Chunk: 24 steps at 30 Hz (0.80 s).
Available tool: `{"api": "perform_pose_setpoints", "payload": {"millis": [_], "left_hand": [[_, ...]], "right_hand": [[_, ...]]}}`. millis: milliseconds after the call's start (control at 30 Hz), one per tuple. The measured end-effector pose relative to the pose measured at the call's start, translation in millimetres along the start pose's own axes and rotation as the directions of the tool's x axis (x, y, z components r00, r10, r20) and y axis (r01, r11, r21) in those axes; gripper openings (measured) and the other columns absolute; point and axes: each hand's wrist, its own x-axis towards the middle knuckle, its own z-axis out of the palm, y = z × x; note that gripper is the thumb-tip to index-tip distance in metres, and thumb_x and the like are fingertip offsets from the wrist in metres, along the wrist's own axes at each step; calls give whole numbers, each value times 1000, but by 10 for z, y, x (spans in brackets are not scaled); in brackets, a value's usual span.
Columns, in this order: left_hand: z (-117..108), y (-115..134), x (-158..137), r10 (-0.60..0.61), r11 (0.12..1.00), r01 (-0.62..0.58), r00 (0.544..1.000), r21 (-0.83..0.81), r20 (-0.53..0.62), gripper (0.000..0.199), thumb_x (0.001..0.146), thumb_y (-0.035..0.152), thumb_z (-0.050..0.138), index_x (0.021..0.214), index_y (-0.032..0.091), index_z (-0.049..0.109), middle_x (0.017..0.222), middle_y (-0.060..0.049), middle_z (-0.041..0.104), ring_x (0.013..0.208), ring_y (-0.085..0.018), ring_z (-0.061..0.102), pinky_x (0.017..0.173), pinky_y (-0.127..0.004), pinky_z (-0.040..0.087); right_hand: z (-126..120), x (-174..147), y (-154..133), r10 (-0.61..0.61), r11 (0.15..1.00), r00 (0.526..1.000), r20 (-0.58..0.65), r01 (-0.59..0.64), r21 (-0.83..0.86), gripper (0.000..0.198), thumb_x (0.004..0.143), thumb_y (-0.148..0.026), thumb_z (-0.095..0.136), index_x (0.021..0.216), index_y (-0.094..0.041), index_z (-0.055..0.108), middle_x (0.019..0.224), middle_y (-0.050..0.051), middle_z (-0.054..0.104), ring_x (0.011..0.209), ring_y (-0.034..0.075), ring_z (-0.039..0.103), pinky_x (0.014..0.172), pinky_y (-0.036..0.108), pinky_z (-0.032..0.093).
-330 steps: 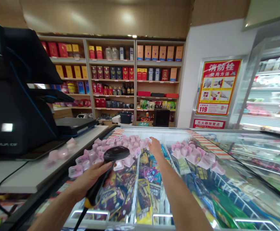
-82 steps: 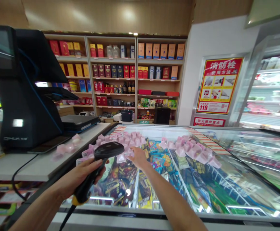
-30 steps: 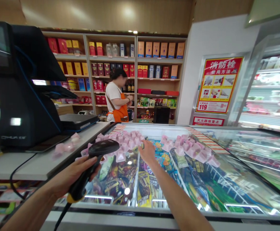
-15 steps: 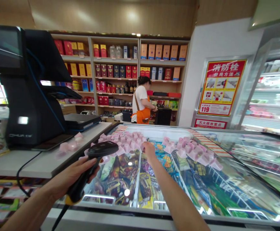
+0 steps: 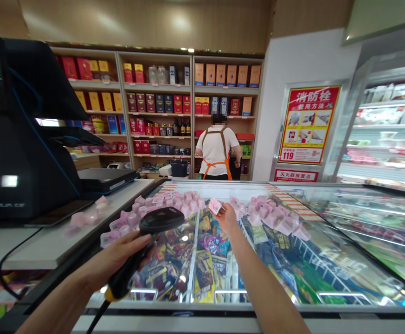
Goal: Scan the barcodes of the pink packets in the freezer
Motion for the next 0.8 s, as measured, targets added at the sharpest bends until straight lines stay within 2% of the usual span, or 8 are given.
{"api": "perform_pose_setpoints", "payload": {"millis": [200, 300, 400, 467, 533, 633, 700, 800], "left_hand": [[49, 16, 34, 11, 1000, -11, 1000, 2, 22, 27, 70, 43, 51, 69, 16, 50, 57, 3, 51, 48, -8, 44, 49, -20, 33], [67, 27, 24, 21, 1000, -21, 1000, -1, 10, 27, 69, 43, 51, 69, 15, 49, 55, 3, 50, 47, -7, 44, 47, -20, 32], [45, 32, 15, 4, 1000, -4, 1000, -9, -5, 28, 68, 43, 53, 68, 15, 49, 56, 3, 49, 47, -7, 43, 47, -20, 33], [8, 28, 18, -11, 1000, 11, 1000, -7, -13, 29, 67, 43, 53, 66, 15, 49, 58, 2, 50, 49, -7, 44, 49, -20, 34], [-35, 19, 24, -15, 1000, 14, 999, -7, -35, 29, 67, 44, 53, 66, 15, 49, 59, 2, 51, 49, -6, 44, 49, -19, 35], [-97, -4, 32, -14, 1000, 13, 997, -18, -74, 28, 67, 43, 53, 69, 16, 51, 58, 3, 51, 48, -6, 44, 48, -19, 35], [-135, -28, 35, -19, 1000, 17, 996, -23, -87, 28, 68, 43, 53, 70, 15, 51, 58, 2, 51, 48, -6, 44, 48, -19, 36], [-189, -70, 34, -27, 999, 24, 995, -32, -97, 28, 68, 43, 52, 72, 15, 51, 59, 2, 52, 48, -7, 44, 48, -19, 36]], "right_hand": [[-90, 39, -20, 18, 986, 999, -37, -12, 167, 7, 63, -18, 43, 64, -20, 50, 52, 0, 58, 54, 13, 54, 57, 26, 43], [-97, 63, -31, 0, 983, 999, -43, 8, 182, 8, 61, -18, 44, 68, -20, 49, 53, -1, 58, 55, 13, 54, 58, 26, 43], [-131, 95, -56, -85, 993, 992, -93, 92, 70, 15, 59, -19, 44, 73, -21, 48, 53, -2, 56, 51, 12, 52, 56, 26, 42], [-199, 121, -83, -223, 969, 960, -167, 200, -148, 22, 58, -20, 44, 79, -20, 49, 54, -3, 55, 51, 12, 50, 54, 26, 40], [-305, 147, -117, -430, 826, 880, -200, 294, -480, 29, 58, -24, 45, 86, -19, 51, 58, -1, 55, 54, 14, 49, 55, 27, 39], [-496, 170, -172, -674, 397, 736, -63, 289, -871, 36, 60, -27, 44, 93, -15, 52, 73, 5, 58, 67, 18, 51, 63, 30, 39], [-615, 166, -207, -720, 149, 691, 64, 244, -958, 38, 61, -26, 43, 96, -12, 52, 82, 9, 58, 75, 20, 51, 68, 31, 37], [-755, 125, -255, -726, -67, 671, 153, 152, -986, 36, 63, -22, 43, 97, -12, 53, 89, 12, 56, 84, 23, 49, 72, 33, 35]]}}
